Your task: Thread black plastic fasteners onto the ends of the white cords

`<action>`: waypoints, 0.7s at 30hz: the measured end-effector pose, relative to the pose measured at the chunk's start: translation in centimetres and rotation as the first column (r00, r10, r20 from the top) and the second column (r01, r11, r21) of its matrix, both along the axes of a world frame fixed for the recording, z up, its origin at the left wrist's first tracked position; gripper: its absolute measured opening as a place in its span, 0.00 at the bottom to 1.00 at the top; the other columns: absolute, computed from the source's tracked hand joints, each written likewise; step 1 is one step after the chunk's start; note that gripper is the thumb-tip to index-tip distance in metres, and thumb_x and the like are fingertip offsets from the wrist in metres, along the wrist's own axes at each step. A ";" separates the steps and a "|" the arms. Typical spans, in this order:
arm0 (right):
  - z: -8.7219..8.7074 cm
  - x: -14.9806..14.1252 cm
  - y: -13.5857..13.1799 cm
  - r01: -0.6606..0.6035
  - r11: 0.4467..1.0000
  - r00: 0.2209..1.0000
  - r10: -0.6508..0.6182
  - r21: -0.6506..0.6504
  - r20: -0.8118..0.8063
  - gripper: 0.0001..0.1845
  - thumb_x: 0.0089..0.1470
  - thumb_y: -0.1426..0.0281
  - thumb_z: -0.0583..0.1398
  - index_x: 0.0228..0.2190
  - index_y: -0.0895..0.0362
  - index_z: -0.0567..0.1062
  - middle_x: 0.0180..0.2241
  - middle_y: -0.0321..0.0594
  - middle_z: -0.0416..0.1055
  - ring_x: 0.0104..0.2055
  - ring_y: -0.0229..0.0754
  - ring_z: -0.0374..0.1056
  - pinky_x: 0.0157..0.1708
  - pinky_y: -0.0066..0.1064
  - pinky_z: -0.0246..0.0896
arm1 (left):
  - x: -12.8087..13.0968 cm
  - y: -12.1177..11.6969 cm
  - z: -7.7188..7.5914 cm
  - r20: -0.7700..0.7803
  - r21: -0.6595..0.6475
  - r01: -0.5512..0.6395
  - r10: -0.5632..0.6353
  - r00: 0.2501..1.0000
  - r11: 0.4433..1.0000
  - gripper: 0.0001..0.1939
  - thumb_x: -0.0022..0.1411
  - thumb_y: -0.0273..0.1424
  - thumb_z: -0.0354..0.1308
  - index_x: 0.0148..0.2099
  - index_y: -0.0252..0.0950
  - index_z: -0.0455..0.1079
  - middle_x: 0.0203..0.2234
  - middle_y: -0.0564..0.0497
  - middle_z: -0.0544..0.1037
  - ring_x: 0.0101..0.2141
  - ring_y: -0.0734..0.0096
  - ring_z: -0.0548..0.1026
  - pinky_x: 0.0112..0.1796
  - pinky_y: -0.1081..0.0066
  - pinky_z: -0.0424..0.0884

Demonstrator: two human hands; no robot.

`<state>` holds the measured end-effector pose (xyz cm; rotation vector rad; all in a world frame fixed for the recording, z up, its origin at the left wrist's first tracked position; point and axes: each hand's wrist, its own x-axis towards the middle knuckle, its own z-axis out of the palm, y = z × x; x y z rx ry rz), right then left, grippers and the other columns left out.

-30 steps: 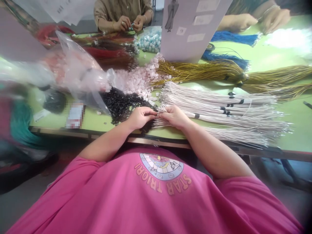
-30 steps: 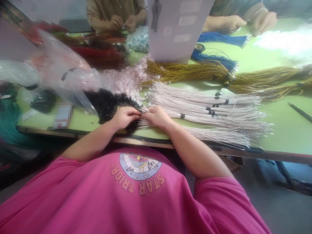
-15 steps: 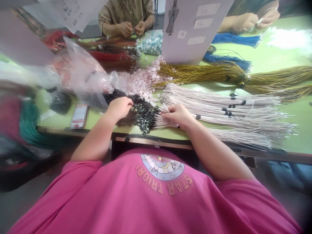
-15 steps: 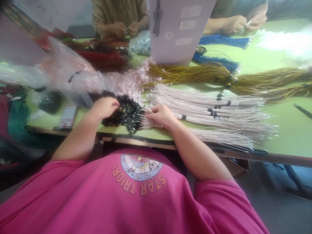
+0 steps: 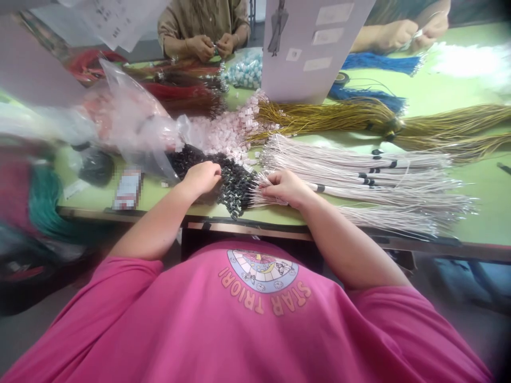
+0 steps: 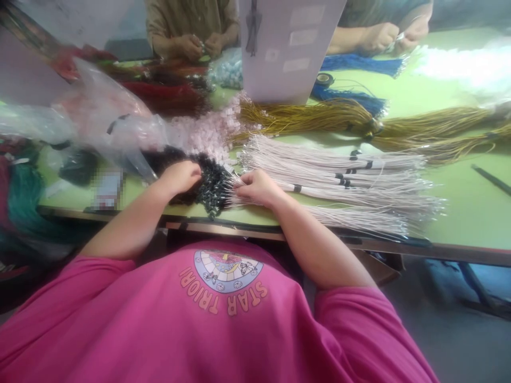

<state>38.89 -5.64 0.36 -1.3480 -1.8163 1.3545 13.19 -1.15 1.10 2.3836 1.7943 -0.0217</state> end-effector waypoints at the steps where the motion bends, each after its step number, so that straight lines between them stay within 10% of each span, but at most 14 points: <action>1: -0.1 0.0 0.0 -0.004 1.000 1.000 0.004 0.007 0.005 0.12 0.39 0.64 0.59 0.24 0.61 0.74 0.19 0.32 0.64 0.22 0.32 0.57 0.24 0.26 0.51 | 0.0 -0.1 0.3 0.005 0.005 0.008 -0.008 1.000 1.000 0.08 0.53 0.34 0.54 0.32 0.39 0.72 0.32 0.47 0.74 0.32 0.65 0.70 0.35 0.69 0.63; 5: -0.2 -0.1 -0.1 -0.013 0.999 1.000 0.013 0.030 0.003 0.11 0.40 0.64 0.58 0.20 0.60 0.70 0.18 0.31 0.61 0.21 0.31 0.54 0.23 0.26 0.48 | 0.9 -1.6 1.9 0.228 0.057 -0.014 0.000 0.974 0.998 0.11 0.55 0.32 0.51 0.38 0.37 0.71 0.32 0.47 0.74 0.31 0.66 0.70 0.35 0.68 0.64; 9: 0.0 -0.3 -0.2 -0.014 1.000 0.997 0.015 0.021 -0.072 0.09 0.39 0.65 0.57 0.20 0.60 0.68 0.18 0.30 0.59 0.21 0.31 0.53 0.22 0.25 0.47 | 3.2 -3.9 3.2 0.618 -0.123 0.131 -0.027 0.786 0.984 0.15 0.57 0.35 0.51 0.45 0.36 0.70 0.34 0.49 0.75 0.31 0.70 0.71 0.36 0.70 0.65; 21: -0.1 -0.3 -0.4 0.053 0.997 0.985 -0.062 -0.063 -0.160 0.10 0.38 0.66 0.59 0.20 0.60 0.66 0.18 0.30 0.58 0.20 0.30 0.52 0.21 0.25 0.47 | 5.9 -4.0 -1.3 0.863 -0.430 0.158 0.354 0.360 0.889 0.11 0.51 0.35 0.59 0.36 0.34 0.71 0.25 0.50 0.75 0.20 0.82 0.65 0.23 0.77 0.61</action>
